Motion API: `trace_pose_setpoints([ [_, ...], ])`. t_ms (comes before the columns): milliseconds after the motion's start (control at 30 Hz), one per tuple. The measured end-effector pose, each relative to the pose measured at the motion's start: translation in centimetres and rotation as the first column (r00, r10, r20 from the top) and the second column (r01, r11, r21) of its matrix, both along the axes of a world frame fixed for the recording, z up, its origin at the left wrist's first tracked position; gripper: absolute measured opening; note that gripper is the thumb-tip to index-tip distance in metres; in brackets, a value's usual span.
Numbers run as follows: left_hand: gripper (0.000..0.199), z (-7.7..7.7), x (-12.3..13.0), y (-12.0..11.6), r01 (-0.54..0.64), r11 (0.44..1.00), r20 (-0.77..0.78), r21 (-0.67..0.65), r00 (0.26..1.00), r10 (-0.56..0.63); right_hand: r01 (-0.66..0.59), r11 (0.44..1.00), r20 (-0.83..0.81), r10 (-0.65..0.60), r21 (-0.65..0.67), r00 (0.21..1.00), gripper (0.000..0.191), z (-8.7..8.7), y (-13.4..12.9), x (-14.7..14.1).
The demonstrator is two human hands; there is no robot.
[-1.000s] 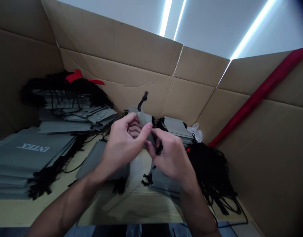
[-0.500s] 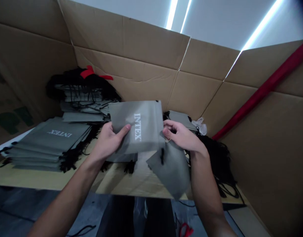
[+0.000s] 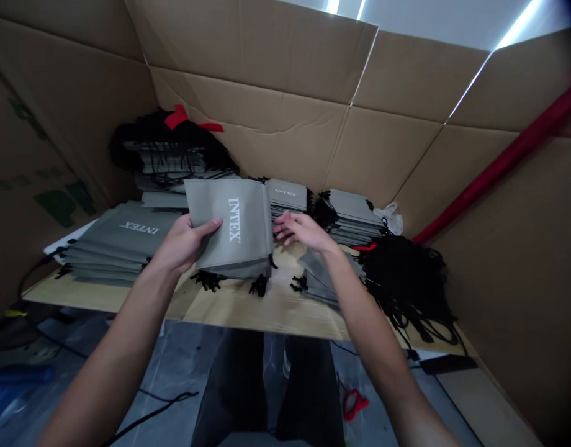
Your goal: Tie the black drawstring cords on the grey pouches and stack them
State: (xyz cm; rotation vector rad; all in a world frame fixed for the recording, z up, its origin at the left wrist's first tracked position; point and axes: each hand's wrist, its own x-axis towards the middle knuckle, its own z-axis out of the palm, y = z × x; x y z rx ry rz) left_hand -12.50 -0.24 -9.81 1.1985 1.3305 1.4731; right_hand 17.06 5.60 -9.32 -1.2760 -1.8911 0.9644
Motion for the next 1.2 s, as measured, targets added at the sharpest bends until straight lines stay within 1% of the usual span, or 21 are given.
trace_pose_setpoints([
  [33,0.062,-0.4,0.2,0.4,-0.005,1.000,-0.043,0.002,0.999,0.005,-0.033,0.999,-0.015,0.032,-0.005,0.999,0.058,-0.5,-0.4,-1.2],
  [100,0.059,-1.3,0.4,1.1,-0.025,1.000,-0.153,0.011,0.988,0.026,-0.054,0.999,-0.025,0.054,0.001,0.998,0.051,-1.7,-0.8,-2.9],
  [167,0.060,-2.2,0.4,1.9,-0.048,0.998,-0.279,0.037,0.959,0.056,-0.013,1.000,-0.006,0.013,0.017,1.000,0.047,-3.1,-0.8,-3.8],
  [200,0.064,-2.6,0.3,2.3,-0.065,0.997,-0.343,0.052,0.936,0.079,0.021,0.999,0.012,-0.022,0.027,1.000,0.048,-3.8,-0.7,-3.9],
  [333,0.092,-4.1,0.3,3.5,-0.149,0.984,-0.578,0.094,0.797,0.175,0.137,0.989,0.113,-0.142,0.052,0.983,0.053,-6.4,-0.1,-4.3],
  [367,0.095,-4.5,0.3,3.7,-0.150,0.984,-0.624,0.099,0.761,0.179,0.153,0.987,0.137,-0.160,0.055,0.978,0.052,-6.9,0.0,-4.4],
  [433,0.096,-5.1,0.4,4.0,-0.126,0.986,-0.700,0.107,0.695,0.165,0.180,0.982,0.182,-0.187,0.057,0.965,0.050,-7.6,0.1,-4.7],
  [533,0.087,-6.0,0.4,4.0,-0.088,0.989,-0.787,0.121,0.598,0.149,0.203,0.978,0.245,-0.208,0.046,0.947,0.046,-8.3,0.0,-5.1],
  [600,0.072,-6.5,0.5,3.7,-0.058,0.990,-0.833,0.132,0.535,0.142,0.212,0.977,0.281,-0.212,0.032,0.936,0.044,-8.6,-0.1,-5.3],
  [633,0.062,-6.8,0.6,3.4,-0.027,0.991,-0.852,0.133,0.508,0.128,0.216,0.976,0.294,-0.215,0.028,0.931,0.043,-8.6,-0.2,-5.4],
  [700,0.043,-7.4,0.8,2.9,0.075,0.991,-0.882,0.110,0.467,0.062,0.226,0.974,0.309,-0.224,0.028,0.924,0.042,-8.7,-0.4,-5.5],
  [733,0.041,-7.7,0.9,2.6,0.137,0.987,-0.892,0.087,0.453,0.016,0.231,0.972,0.311,-0.229,0.033,0.922,0.043,-8.7,-0.5,-5.5],
  [800,0.050,-8.2,1.2,1.9,0.240,0.970,-0.900,0.042,0.431,-0.067,0.237,0.970,0.303,-0.241,0.052,0.922,0.045,-8.6,-0.6,-5.5],
  [867,0.061,-8.5,1.5,1.3,0.284,0.959,-0.899,0.015,0.423,-0.112,0.229,0.970,0.282,-0.242,0.078,0.928,0.045,-8.5,-0.8,-5.5],
  [1000,0.077,-8.9,2.0,0.1,0.256,0.967,-0.884,-0.004,0.451,-0.123,0.159,0.980,0.214,-0.182,0.123,0.960,0.040,-8.1,-1.3,-5.6],
  [1100,0.087,-9.3,2.6,-0.6,0.229,0.973,-0.864,-0.002,0.490,-0.117,0.082,0.987,0.157,-0.104,0.140,0.982,0.030,-7.9,-1.7,-5.5],
  [1133,0.090,-9.5,2.8,-0.8,0.220,0.975,-0.855,-0.001,0.505,-0.115,0.059,0.988,0.142,-0.080,0.142,0.987,0.030,-7.9,-1.8,-5.5],
  [1200,0.094,-9.9,3.3,-0.9,0.203,0.979,-0.839,0.003,0.534,-0.108,0.020,0.990,0.121,-0.038,0.141,0.992,0.034,-8.0,-2.0,-5.4],
])
